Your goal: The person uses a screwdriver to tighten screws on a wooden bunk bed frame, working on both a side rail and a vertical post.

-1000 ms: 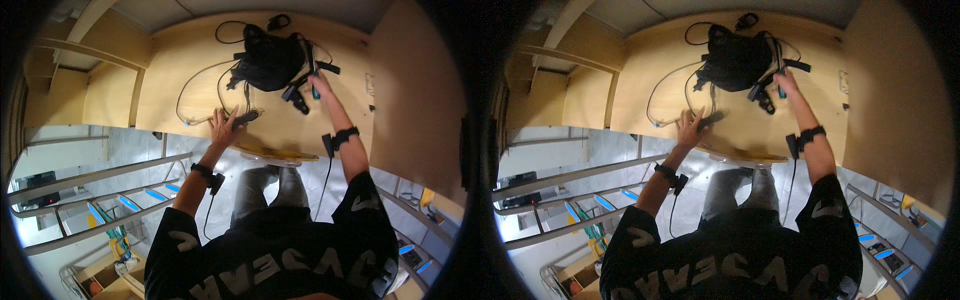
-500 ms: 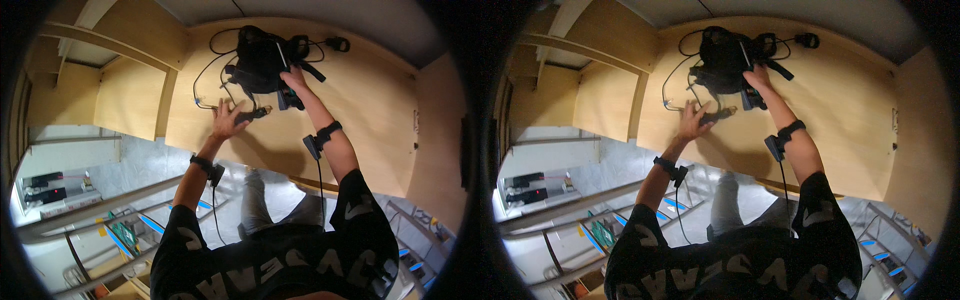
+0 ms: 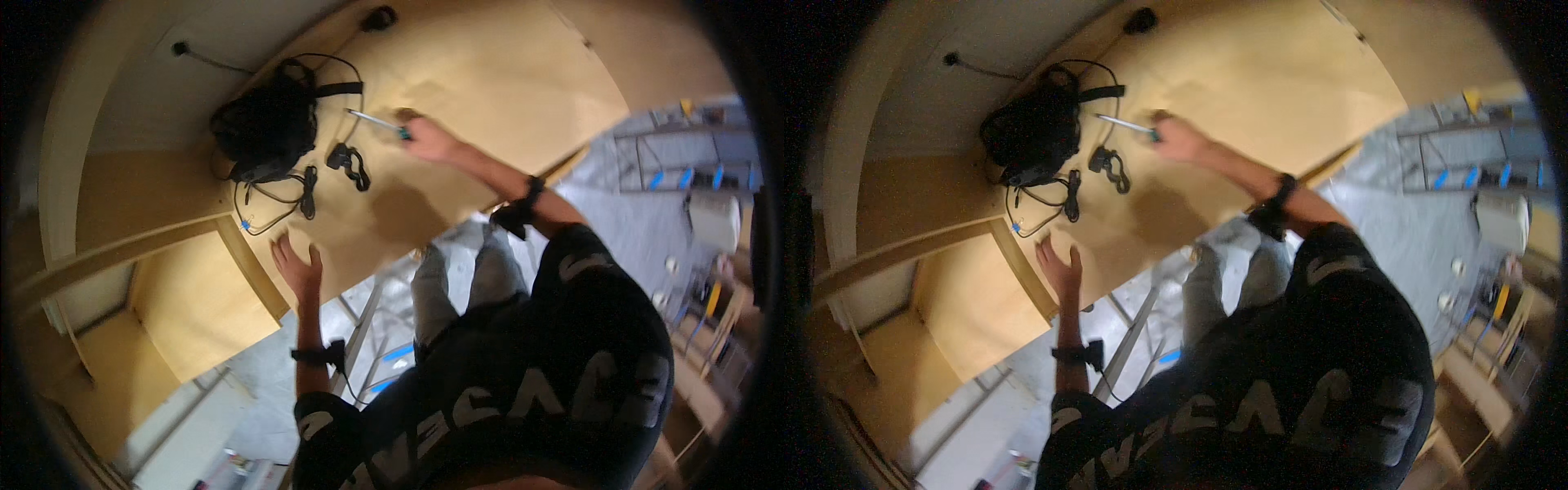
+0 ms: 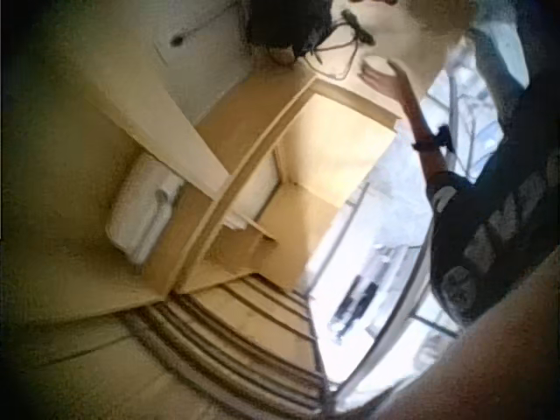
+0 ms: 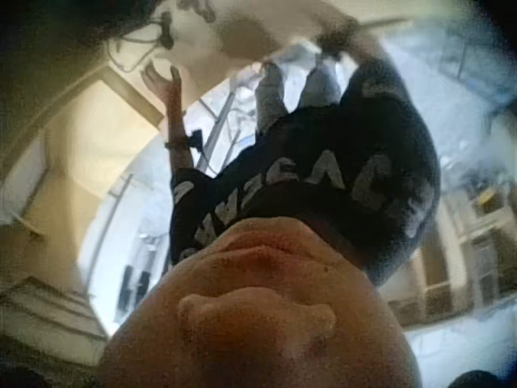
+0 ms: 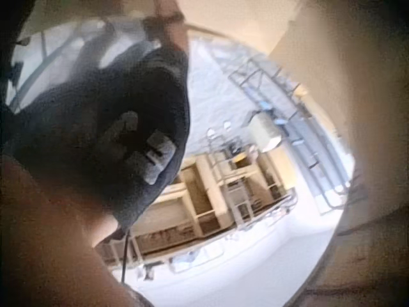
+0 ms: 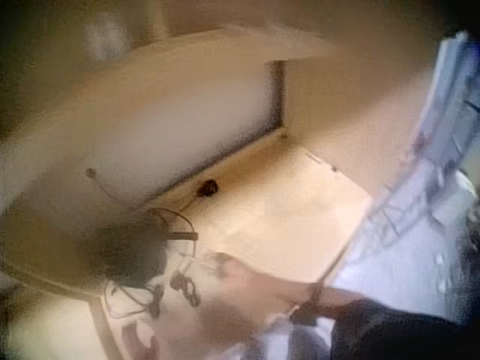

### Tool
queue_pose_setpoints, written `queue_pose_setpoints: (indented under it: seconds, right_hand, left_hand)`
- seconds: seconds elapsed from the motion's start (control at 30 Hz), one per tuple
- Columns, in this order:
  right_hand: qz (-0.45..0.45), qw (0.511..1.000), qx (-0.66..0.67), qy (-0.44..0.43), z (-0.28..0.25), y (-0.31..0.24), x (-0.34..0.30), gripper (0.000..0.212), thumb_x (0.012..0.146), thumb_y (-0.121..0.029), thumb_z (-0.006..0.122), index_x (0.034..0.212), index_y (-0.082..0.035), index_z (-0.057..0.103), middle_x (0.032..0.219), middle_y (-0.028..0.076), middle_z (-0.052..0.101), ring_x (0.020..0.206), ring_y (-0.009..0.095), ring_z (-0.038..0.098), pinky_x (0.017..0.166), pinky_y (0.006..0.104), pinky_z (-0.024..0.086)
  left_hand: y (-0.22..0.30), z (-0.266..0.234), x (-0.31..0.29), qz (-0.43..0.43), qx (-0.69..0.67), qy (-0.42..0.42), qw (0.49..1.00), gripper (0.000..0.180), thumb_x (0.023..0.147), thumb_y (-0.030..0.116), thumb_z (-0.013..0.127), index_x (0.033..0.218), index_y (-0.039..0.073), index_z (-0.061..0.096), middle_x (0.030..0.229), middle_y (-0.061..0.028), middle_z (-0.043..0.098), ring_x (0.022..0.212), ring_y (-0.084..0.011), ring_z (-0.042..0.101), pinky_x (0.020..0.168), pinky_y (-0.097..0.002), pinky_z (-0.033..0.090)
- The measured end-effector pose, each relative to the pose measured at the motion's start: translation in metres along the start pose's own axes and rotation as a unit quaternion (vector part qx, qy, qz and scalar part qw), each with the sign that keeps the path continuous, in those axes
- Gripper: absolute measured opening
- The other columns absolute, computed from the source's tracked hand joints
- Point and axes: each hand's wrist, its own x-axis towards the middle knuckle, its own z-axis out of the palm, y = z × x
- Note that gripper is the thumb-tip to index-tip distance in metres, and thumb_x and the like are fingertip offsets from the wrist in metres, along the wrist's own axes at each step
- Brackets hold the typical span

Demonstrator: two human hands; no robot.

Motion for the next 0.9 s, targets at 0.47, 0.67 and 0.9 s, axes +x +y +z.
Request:
queue_pose_setpoints:
  seconds: [0.47,0.67,0.9]
  right_hand:
    - [0.403,0.885,0.188,-0.136,0.125,0.272,-0.564,0.023,0.082,-0.02,0.058,0.09,-0.001,0.065,0.077,0.008,0.06,0.074,0.022,0.06,0.067,0.0373,0.047]
    - [0.473,0.799,0.371,0.027,0.156,0.227,-0.599,0.027,0.081,-0.023,0.058,0.092,0.001,0.063,0.088,0.012,0.061,0.083,0.025,0.058,0.072,0.0382,0.046]
    - [0.385,0.748,0.532,0.098,0.22,0.224,-0.629,0.027,0.078,-0.022,0.057,0.089,0.003,0.061,0.094,0.015,0.06,0.088,0.028,0.057,0.074,0.0382,0.045]
  left_hand:
    - [-0.039,-0.041,-0.232,-0.296,-0.077,-0.564,0.767,0.041,0.078,0.033,0.068,0.092,-0.005,0.062,0.084,-0.0168,0.066,0.073,-0.025,0.065,0.064,-0.0331,0.053]
    - [0.031,-0.016,-0.119,-0.268,-0.115,-0.483,0.826,0.041,0.077,0.034,0.069,0.089,-0.004,0.063,0.081,-0.0161,0.065,0.07,-0.0248,0.064,0.063,-0.0336,0.052]
    - [0.18,0.013,-0.054,-0.122,-0.08,-0.53,0.835,0.041,0.076,0.036,0.069,0.086,-0.003,0.064,0.077,-0.0154,0.065,0.067,-0.0245,0.064,0.062,-0.0343,0.052]
